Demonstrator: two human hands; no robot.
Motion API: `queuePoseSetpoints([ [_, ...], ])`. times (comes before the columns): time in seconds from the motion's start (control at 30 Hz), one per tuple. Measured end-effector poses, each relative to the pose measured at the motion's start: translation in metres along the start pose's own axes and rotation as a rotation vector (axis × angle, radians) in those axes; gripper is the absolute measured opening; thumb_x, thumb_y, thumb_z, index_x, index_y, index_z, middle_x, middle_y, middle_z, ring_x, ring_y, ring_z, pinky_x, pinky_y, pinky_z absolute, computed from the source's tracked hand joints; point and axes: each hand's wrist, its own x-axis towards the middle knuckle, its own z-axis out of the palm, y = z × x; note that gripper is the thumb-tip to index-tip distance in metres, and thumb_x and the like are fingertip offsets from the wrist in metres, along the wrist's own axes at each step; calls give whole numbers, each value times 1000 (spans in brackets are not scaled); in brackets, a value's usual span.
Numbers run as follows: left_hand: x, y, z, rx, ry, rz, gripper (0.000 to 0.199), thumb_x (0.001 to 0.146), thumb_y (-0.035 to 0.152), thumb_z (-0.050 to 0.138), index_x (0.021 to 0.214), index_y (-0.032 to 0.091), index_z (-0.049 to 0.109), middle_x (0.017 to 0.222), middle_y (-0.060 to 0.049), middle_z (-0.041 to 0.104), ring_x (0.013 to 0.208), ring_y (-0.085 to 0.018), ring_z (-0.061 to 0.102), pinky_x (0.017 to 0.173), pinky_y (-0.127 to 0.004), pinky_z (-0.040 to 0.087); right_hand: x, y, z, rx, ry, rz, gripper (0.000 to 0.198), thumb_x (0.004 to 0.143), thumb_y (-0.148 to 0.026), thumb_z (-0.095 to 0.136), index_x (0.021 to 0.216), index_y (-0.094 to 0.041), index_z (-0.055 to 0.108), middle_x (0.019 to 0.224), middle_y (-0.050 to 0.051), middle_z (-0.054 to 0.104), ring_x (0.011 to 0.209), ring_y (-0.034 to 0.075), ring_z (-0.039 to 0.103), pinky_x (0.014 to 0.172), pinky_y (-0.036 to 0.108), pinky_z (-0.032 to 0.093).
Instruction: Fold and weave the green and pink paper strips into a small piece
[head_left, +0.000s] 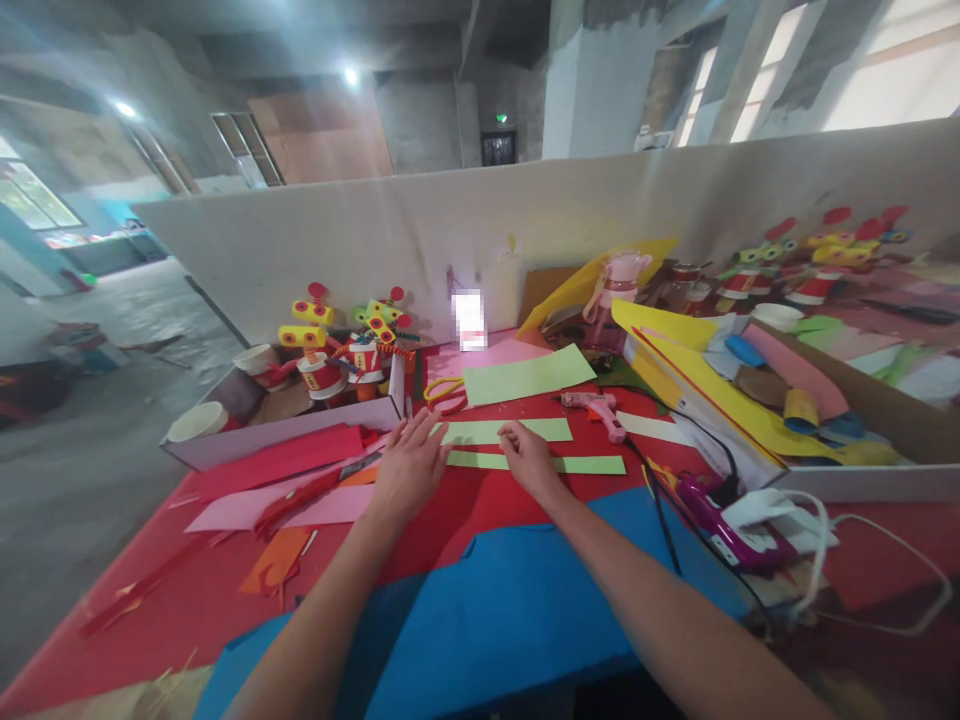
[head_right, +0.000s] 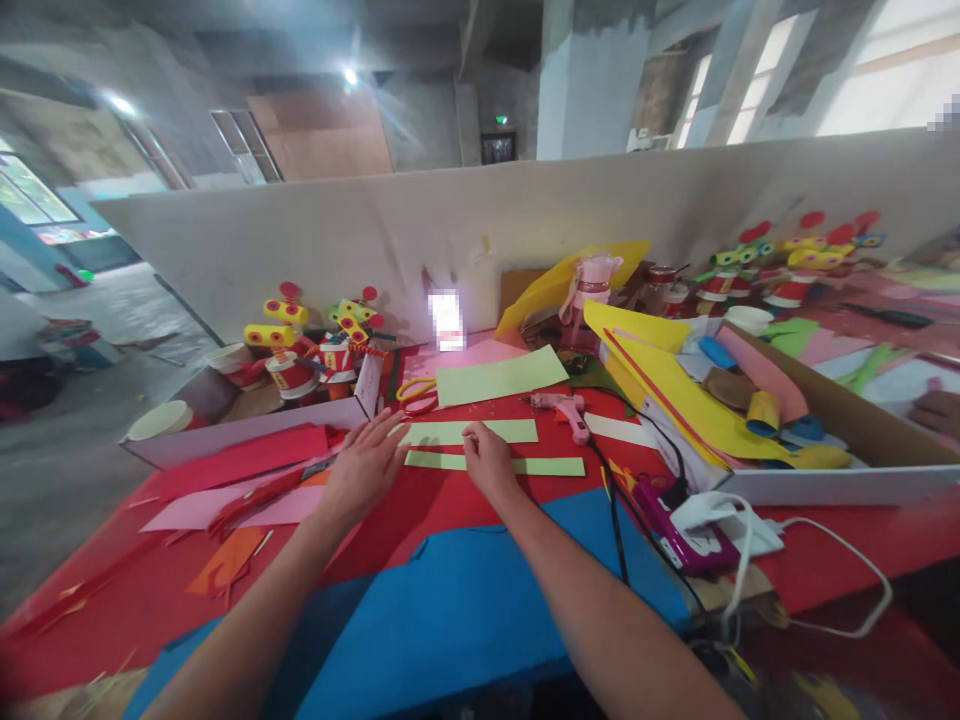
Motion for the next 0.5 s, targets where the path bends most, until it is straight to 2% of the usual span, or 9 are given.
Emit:
queuePoseSetpoints([
  [0.07, -3, -9, -10, -29, -76, -10, 36, 96, 27, 37, 108, 19, 70, 111, -12, 70, 109, -26, 61, 94, -41, 46, -1, -2, 0, -15, 0, -100, 18, 89, -21, 46, 93, -20, 63, 88, 7, 69, 78, 19, 63, 68, 28, 47],
  [0.17, -7, -13, -15, -33, -236, 83, 34, 91, 17, 41, 97, 20, 74, 84, -10, 68, 91, -23, 61, 82, -36, 47, -2, -6, 1, -24, -93, -282, 18, 90, -17, 49, 93, -20, 67, 95, 8, 70, 91, 20, 62, 81, 32, 47],
  [0.27, -7, -20, -18, -40, -218, 55, 37, 86, 11, 43, 103, 21, 74, 86, -9, 65, 91, -23, 58, 80, -34, 46, -3, -9, 2, -82, -222, -330, 15, 87, -14, 57, 86, -20, 70, 88, 6, 71, 90, 21, 61, 85, 35, 46],
  [0.33, -6, -34, -26, -34, -124, -66, 39, 84, 10, 41, 106, 19, 73, 92, -9, 67, 93, -23, 58, 83, -33, 46, -5, -11, 1, -146, -247, -347, 16, 87, -13, 58, 85, -20, 71, 87, 6, 70, 89, 21, 60, 84, 36, 46],
  [0.4, -6, -54, -37, 3, -82, -197, 37, 84, 13, 42, 105, 18, 73, 97, -10, 69, 97, -24, 59, 86, -34, 45, -7, -14, 0, -203, -273, -402, 16, 88, -16, 59, 94, -22, 72, 96, 7, 69, 95, 22, 58, 87, 38, 45],
  [0.5, -10, -79, -52, 47, -173, -320, 36, 85, 17, 42, 99, 19, 74, 97, -9, 72, 96, -24, 61, 88, -32, 44, -9, -17, 0, -281, -310, -416, 26, 86, -27, 66, 112, -25, 69, 109, 8, 66, 103, 24, 56, 90, 40, 45],
])
